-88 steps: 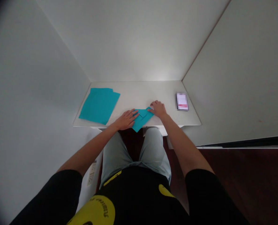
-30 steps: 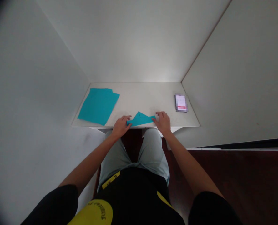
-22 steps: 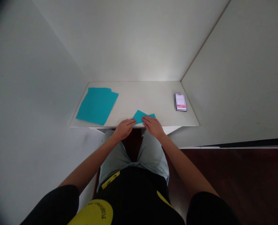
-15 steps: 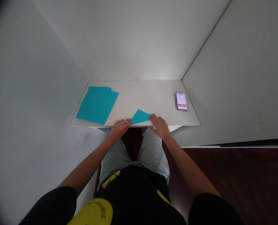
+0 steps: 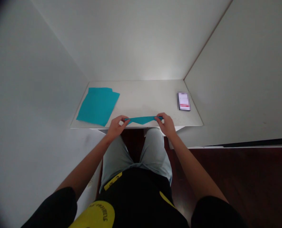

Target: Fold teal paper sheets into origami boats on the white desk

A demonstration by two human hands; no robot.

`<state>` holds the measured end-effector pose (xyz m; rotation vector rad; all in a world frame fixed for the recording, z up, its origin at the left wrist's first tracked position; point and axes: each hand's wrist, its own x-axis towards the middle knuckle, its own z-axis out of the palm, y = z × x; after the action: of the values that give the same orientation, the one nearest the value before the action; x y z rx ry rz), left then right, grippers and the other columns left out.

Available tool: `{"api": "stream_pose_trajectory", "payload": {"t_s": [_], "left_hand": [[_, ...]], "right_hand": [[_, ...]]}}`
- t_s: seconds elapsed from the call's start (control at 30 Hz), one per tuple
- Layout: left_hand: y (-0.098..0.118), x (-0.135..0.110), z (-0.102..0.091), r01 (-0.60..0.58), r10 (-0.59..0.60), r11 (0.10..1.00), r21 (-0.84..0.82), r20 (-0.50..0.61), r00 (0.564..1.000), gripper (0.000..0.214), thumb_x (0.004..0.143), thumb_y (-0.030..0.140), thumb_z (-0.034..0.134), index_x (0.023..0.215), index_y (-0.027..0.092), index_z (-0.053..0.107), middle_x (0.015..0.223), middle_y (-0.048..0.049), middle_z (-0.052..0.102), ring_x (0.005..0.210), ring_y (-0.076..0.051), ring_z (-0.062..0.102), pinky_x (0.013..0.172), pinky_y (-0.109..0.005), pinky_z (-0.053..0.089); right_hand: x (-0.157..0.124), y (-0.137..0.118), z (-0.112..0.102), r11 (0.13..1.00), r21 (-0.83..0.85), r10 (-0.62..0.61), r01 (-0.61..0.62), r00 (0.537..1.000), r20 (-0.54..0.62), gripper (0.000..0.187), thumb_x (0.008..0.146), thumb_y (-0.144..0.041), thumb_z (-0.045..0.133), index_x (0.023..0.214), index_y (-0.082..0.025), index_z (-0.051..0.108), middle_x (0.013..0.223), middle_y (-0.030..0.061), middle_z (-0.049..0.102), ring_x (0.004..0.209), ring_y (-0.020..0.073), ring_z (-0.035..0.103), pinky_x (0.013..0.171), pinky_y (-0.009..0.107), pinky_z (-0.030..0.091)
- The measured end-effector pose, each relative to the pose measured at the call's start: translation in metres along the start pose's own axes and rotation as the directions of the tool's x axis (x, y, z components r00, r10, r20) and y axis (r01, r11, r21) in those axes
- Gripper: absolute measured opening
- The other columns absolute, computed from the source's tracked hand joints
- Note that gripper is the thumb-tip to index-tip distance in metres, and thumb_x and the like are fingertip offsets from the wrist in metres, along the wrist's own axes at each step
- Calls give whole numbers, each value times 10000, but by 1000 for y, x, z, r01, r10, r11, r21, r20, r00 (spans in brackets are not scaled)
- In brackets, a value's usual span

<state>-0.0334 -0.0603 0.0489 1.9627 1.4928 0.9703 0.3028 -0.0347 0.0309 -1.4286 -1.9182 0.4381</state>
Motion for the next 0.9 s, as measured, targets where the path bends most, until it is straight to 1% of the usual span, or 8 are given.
{"api": "stream_pose_trajectory", "payload": {"t_s": [0.1, 0.17, 0.3, 0.43, 0.5, 0.63, 0.73, 0.9], "left_hand": [[-8, 19, -1, 158, -158, 986, -57, 16, 987, 248, 1022, 446, 655, 1090, 219, 728, 858, -5, 738, 813, -172, 692, 738, -280, 529], [-16, 28, 3, 253, -252, 967, -21, 33, 967, 193, 993, 400, 679, 1066, 223, 705, 828, 7, 731, 769, -170, 686, 712, -280, 507], [-23, 33, 14, 339, -347, 923, 183, 11, 938, 207, 939, 308, 728, 1133, 253, 683, 857, 9, 786, 820, -211, 736, 869, -362, 499], [-18, 29, 21, 336, -348, 900, 277, -7, 937, 201, 955, 285, 700, 1156, 279, 707, 868, 11, 815, 884, -243, 760, 995, -446, 439], [-16, 28, 22, 330, -350, 896, 298, 16, 937, 127, 974, 316, 682, 1072, 274, 750, 896, -8, 828, 915, -254, 761, 996, -456, 426], [-16, 26, 17, 280, -318, 914, 295, 91, 944, 205, 948, 428, 739, 1053, 266, 805, 1020, -38, 841, 988, -274, 747, 1021, -477, 410], [-19, 26, 9, 208, -268, 936, 285, 193, 944, 314, 864, 358, 810, 1168, 280, 813, 1093, -40, 830, 1001, -275, 739, 1040, -476, 413], [-27, 39, -5, 153, -253, 938, 312, 311, 916, 306, 929, 235, 697, 1189, 313, 837, 1069, -23, 808, 996, -243, 740, 1041, -448, 430]], "right_hand": [[26, 0, 4, 990, 126, 67, -67, 998, 5, 358, 1024, -581, 614, 1152, -255, 685, 1002, 69, 772, 851, 247, 700, 794, 395, 578], [40, 8, 13, 980, 161, 112, -116, 993, 34, 334, 998, -545, 642, 1158, -254, 675, 997, 57, 770, 799, 223, 699, 760, 379, 585], [51, 28, 38, 975, 134, 159, -177, 978, 136, 280, 943, -410, 652, 1164, -242, 692, 1021, 70, 767, 791, 218, 700, 786, 395, 605], [48, 35, 52, 987, 95, 113, -128, 983, 145, 322, 915, -318, 615, 1206, -222, 717, 1152, 115, 751, 800, 231, 702, 817, 444, 621], [45, 34, 52, 991, 86, 92, -107, 982, 166, 325, 923, -320, 623, 1220, -226, 716, 1172, 113, 758, 830, 238, 712, 833, 448, 623], [40, 31, 44, 982, 155, 63, -104, 966, 250, 355, 907, -347, 679, 1243, -231, 702, 1127, 85, 798, 956, 251, 744, 906, 437, 613], [39, 32, 40, 983, 163, 38, -84, 963, 266, 399, 870, -292, 669, 1263, -227, 704, 1136, 80, 812, 957, 240, 742, 907, 416, 609], [51, 37, 38, 985, 153, 37, -82, 961, 274, 373, 873, -229, 619, 1228, -225, 733, 1082, 68, 821, 868, 224, 729, 869, 403, 614]]}}
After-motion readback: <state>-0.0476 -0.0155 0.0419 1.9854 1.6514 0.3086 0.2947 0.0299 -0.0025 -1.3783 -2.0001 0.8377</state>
